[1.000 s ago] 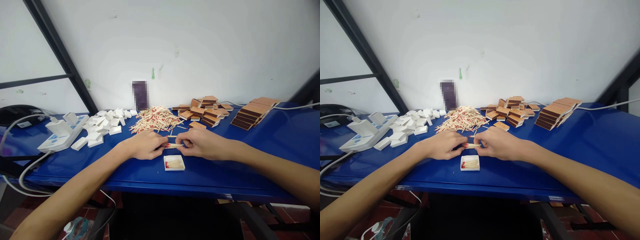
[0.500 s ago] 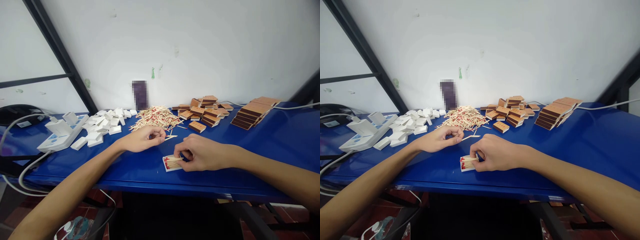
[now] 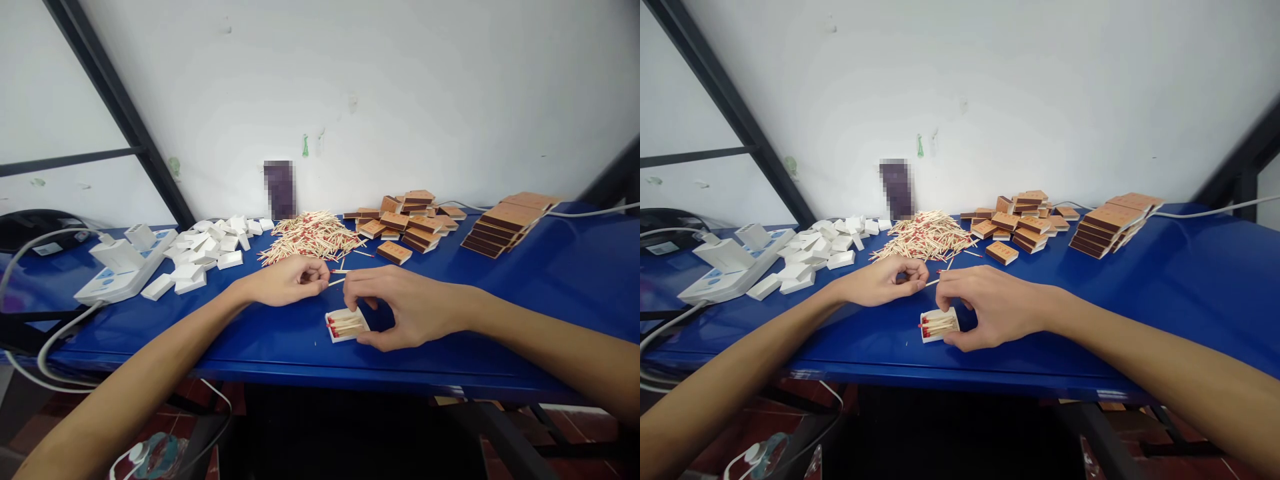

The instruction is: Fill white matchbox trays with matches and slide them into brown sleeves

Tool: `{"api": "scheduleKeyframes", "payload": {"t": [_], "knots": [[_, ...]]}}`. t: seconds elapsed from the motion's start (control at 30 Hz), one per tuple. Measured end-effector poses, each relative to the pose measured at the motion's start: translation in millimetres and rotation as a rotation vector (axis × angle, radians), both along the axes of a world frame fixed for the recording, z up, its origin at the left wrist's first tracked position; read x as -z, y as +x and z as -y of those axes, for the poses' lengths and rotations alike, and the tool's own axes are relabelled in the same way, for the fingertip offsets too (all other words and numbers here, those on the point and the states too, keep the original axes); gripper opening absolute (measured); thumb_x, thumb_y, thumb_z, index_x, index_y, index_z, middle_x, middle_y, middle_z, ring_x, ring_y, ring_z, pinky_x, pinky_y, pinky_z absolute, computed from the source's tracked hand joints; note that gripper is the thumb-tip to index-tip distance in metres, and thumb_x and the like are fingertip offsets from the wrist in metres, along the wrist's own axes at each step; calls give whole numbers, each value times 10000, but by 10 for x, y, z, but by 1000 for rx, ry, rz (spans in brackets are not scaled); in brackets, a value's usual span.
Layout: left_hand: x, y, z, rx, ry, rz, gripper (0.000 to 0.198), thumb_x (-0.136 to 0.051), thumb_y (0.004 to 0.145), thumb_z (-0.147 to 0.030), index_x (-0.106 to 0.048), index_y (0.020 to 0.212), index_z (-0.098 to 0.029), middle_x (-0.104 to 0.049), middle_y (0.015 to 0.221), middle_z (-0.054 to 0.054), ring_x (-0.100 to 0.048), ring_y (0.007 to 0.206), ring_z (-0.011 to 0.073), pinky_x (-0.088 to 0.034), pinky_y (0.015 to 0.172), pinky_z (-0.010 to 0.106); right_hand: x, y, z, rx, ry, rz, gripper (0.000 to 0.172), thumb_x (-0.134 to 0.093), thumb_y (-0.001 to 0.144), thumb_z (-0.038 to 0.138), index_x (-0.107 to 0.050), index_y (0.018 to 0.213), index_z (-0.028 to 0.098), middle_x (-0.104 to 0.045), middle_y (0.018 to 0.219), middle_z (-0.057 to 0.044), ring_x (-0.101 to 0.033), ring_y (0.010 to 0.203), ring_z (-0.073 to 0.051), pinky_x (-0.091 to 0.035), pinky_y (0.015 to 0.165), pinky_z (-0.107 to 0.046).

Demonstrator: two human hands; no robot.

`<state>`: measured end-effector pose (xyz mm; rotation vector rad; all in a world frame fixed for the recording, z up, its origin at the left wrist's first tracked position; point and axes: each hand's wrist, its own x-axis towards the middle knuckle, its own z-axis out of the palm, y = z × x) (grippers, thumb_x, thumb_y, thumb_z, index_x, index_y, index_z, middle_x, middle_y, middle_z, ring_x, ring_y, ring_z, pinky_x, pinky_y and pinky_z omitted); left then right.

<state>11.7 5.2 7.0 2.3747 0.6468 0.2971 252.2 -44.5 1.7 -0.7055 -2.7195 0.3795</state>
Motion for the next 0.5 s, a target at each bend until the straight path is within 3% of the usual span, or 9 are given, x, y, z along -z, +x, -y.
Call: {"api": "scheduleKeyframes", "payload": {"t": [0.13,0.37,0.5], "knots": [[5,-16,-26,-18,29,-10,145,-475,929,-268,-522,848,-156,-446,689,-36,-380,605,89,-316,554,218,27,-2,-21,13,-9,25,198,-671,796,349,-538,837,209,-574,752,14,-466,617,-121,-329,594,-256],[-2,2,12,-23,17,10,157,-478,918,-283,-532,845,-155,-442,672,-37,-371,584,87,-318,540,214,55,-1,-112,199,43,38,312,-719,761,421,-505,849,212,-523,622,51,-473,553,-129,-277,551,-253],[12,39,51,-19,11,-7,139,-505,900,-268,-562,849,-153,-442,639,-47,-373,561,83,-316,531,208,72,0,-134,236,21,-2,368,-743,740,397,-474,910,211,-590,707,38,-498,547,-124,-296,549,-250]]}}
